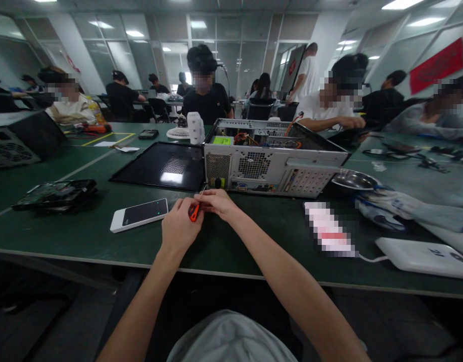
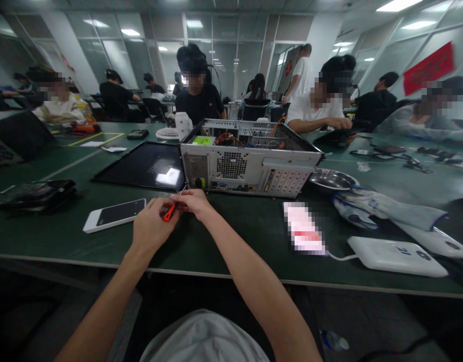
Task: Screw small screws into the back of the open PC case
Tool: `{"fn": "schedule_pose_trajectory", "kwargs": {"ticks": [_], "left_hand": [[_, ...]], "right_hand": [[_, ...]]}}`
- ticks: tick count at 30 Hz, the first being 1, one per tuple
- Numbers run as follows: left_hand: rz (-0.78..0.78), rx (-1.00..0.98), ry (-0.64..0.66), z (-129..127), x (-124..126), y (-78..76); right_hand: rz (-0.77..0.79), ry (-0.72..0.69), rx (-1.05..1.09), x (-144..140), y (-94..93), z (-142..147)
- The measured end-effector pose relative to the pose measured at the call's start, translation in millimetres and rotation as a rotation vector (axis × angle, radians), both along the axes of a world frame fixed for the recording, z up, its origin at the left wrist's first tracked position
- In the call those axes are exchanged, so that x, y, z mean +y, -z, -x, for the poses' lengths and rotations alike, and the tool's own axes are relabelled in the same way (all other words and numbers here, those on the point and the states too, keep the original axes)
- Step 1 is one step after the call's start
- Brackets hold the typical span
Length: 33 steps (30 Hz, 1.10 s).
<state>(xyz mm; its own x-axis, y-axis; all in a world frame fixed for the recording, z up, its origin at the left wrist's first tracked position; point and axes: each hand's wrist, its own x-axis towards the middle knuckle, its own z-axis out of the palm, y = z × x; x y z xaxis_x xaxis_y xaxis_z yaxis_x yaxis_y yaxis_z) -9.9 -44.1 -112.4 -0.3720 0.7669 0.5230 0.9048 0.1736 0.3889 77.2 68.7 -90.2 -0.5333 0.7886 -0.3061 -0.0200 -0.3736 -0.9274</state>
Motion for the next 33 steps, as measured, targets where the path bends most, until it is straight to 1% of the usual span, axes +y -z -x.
{"fn": "schedule_pose_trajectory", "kwargs": {"ticks": [3,7,12,16,20,23,26,29,33], "left_hand": [[-0.01,-0.053,-0.01,2.8,2.5,-0.1],[-0.024,-0.128,-0.013,4.2,4.0,-2.7],[-0.001,-0.118,-0.055,0.2,-0.4,-5.3],[-0.043,-0.063,0.004,-1.1,-1.0,-1.5],[-0.039,-0.068,0.048,0.9,3.4,1.3],[-0.078,-0.092,0.028,1.9,5.4,-1.4],[-0.115,-0.118,0.003,3.4,5.6,-4.1],[-0.14,-0.174,-0.015,5.8,5.2,-3.6],[-0.132,-0.202,-0.038,5.6,3.0,-1.7]], "right_hand": [[-0.011,0.003,-0.006,0.1,1.1,1.0],[0.017,-0.05,0.016,-0.1,-2.3,-3.5],[0.048,-0.046,0.047,1.3,-6.0,-7.4],[0.05,-0.019,0.051,2.8,-2.9,-4.3],[0.049,0.002,0.038,3.0,1.3,-0.4],[0.047,-0.009,0.03,3.6,1.3,0.9],[0.06,-0.052,0.025,4.7,-1.7,-0.3],[0.083,-0.08,0.049,4.9,-5.4,-3.4],[0.093,-0.073,0.087,3.5,-7.3,-5.8]]}}
